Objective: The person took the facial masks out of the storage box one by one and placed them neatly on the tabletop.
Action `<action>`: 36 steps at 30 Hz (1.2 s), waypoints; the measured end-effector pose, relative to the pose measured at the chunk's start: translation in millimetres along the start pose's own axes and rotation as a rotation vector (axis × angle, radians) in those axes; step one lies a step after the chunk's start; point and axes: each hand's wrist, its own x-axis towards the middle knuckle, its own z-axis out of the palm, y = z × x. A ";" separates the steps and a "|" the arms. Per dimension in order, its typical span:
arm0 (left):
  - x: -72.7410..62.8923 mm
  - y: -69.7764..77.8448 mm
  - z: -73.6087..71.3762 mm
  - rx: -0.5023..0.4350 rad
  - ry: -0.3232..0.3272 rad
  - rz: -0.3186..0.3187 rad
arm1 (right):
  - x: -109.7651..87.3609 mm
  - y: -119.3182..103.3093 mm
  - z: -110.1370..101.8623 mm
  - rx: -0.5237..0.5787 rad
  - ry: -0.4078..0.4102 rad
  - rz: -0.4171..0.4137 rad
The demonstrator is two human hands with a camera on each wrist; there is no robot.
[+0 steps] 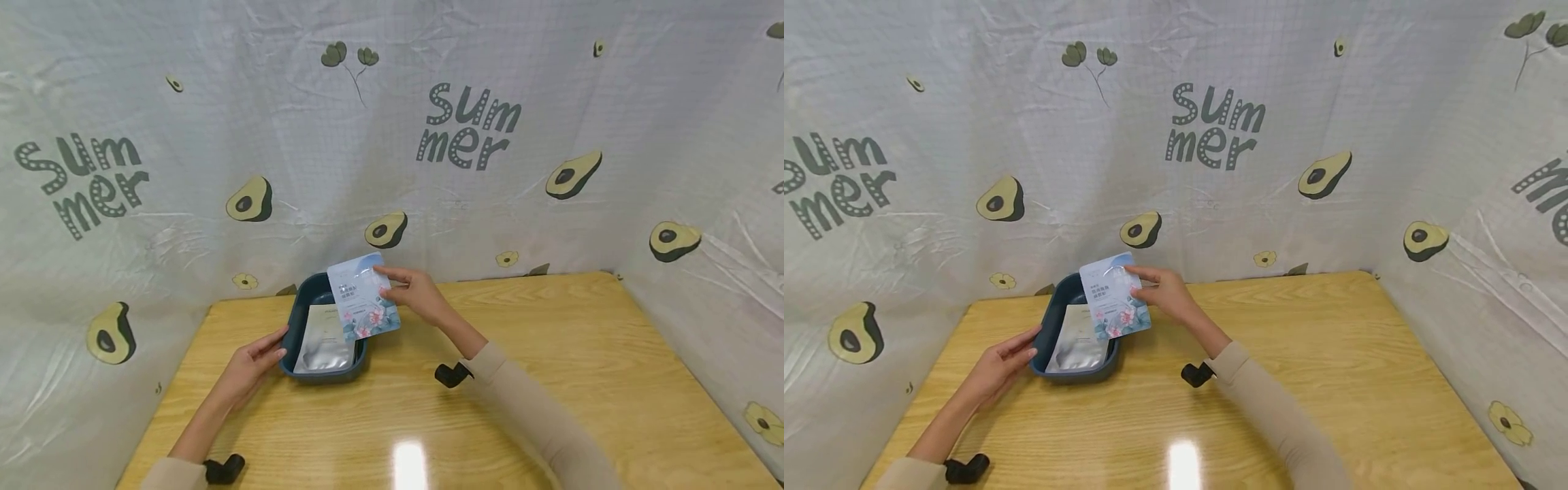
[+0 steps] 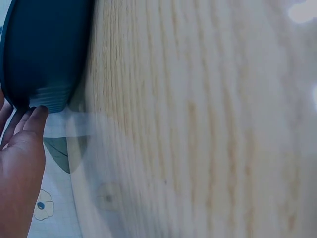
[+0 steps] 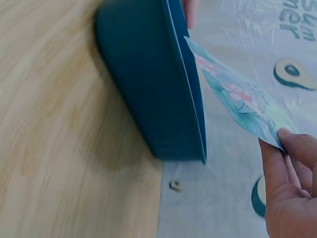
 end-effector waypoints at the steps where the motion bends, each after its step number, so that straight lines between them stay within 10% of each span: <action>1: 0.0 0.1 0.3 0.004 0.005 0.000 | -2.0 0.4 -4.3 0.003 0.009 0.003; 19: 1.0 2.5 2.2 0.025 0.009 -0.012 | -40.1 27.9 -81.5 0.005 0.140 0.102; 36: -2.1 2.4 2.9 0.037 0.011 -0.043 | -48.0 58.7 -90.4 0.077 0.230 0.145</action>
